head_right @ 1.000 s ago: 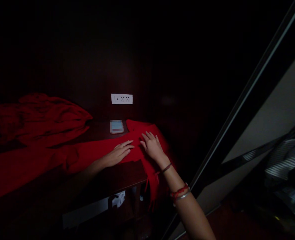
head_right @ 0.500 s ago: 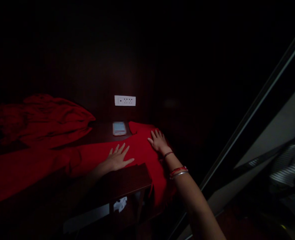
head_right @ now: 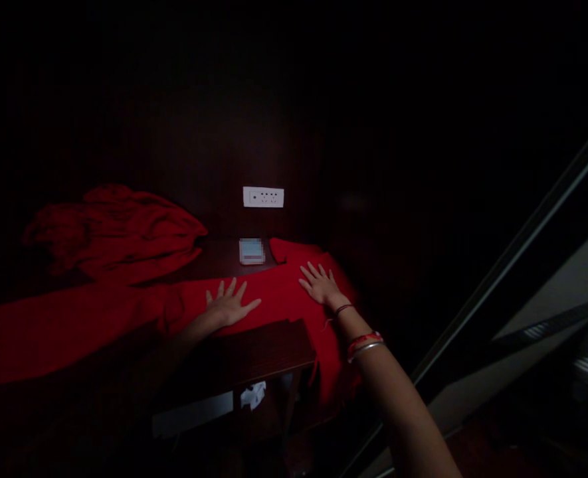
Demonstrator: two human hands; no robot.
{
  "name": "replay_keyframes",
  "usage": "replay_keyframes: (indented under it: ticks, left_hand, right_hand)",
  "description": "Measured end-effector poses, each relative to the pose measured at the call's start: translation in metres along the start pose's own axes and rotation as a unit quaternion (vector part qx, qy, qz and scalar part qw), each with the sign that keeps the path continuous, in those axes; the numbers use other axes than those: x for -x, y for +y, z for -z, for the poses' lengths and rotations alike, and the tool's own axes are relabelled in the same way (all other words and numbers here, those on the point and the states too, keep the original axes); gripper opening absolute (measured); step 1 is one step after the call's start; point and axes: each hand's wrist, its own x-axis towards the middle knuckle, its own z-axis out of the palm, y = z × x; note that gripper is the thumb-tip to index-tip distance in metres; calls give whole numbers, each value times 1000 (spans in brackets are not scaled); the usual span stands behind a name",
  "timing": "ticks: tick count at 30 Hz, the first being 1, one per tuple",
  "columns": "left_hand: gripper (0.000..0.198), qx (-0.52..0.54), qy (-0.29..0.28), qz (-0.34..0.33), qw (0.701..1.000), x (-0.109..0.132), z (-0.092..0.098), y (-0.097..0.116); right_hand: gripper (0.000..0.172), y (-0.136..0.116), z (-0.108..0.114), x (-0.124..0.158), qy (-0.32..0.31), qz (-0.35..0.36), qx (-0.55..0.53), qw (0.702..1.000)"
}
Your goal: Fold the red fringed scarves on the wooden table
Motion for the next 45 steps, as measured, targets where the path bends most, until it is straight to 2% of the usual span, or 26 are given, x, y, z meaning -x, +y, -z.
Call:
replay_keyframes:
  ticks: [3, 6, 8, 9, 11, 12, 14, 17, 19, 21, 26, 28, 30, 33, 35, 37, 39, 41, 43, 45]
  left_hand:
    - [83, 4, -23, -38, 999, 5, 13, -21]
    - [74, 15, 25, -126, 992, 11, 41, -56]
    - [68, 19, 86, -168, 982, 17, 62, -85]
    - [68, 18, 99, -171, 980, 22, 71, -100]
    - [74, 6, 74, -145, 987, 36, 83, -129]
    - [78, -4, 48, -125, 991, 44, 86, -142]
    - [87, -27, 7, -86, 996, 63, 83, -166]
    - [88, -47, 1, -44, 998, 91, 71, -195]
    - [80, -43, 14, -21, 999, 103, 64, -212]
    - [71, -45, 26, -6, 999, 109, 63, -230]
    - [48, -118, 58, 12, 991, 113, 82, -263]
    - [50, -102, 40, -7, 994, 114, 92, -262]
    - [56, -51, 38, -64, 996, 110, 98, -247]
    - [59, -15, 93, -180, 979, 94, 94, -204]
    - [54, -23, 68, -273, 959, 75, 85, -173]
    - [34, -13, 31, -328, 944, 56, 78, -149]
    - [23, 36, 11, -330, 943, 39, 76, -137]
    - [24, 121, -7, -311, 943, 26, 78, -134]
    - [26, 205, -8, -292, 934, 20, 82, -137]
    - [26, 248, 34, -275, 928, 17, 83, -141]
  right_hand:
    - [53, 15, 1, 1, 17, -35, 14, 999]
    - [52, 5, 11, -2, 72, -24, 21, 997]
    - [53, -23, 22, -7, 128, 35, 6, 991]
    - [52, -43, 28, -9, 142, 80, -11, 987]
    - [46, -90, 35, -14, 130, 186, -55, 972]
    - [44, -115, 35, -16, 113, 231, -77, 963]
    - [48, -160, 29, -19, 78, 275, -107, 952]
    - [58, -201, 9, -24, 23, 277, -131, 952]
    - [60, -208, -6, -26, -5, 259, -129, 957]
    - [58, -206, -16, -29, -21, 250, -117, 961]
    - [54, -195, -23, -31, -5, 264, -99, 959]
    - [53, -194, -23, -31, 3, 267, -108, 958]
    - [52, -194, -21, -33, 12, 271, -125, 954]
    - [47, -189, -15, -35, 42, 301, -171, 937]
    - [41, -181, -7, -36, 73, 329, -211, 918]
    - [35, -173, 2, -36, 103, 337, -249, 902]
    - [30, -167, 10, -34, 124, 330, -279, 893]
    - [27, -166, 17, -30, 125, 331, -304, 885]
    - [25, -170, 22, -25, 95, 341, -330, 875]
    - [25, -177, 25, -19, 39, 350, -370, 860]
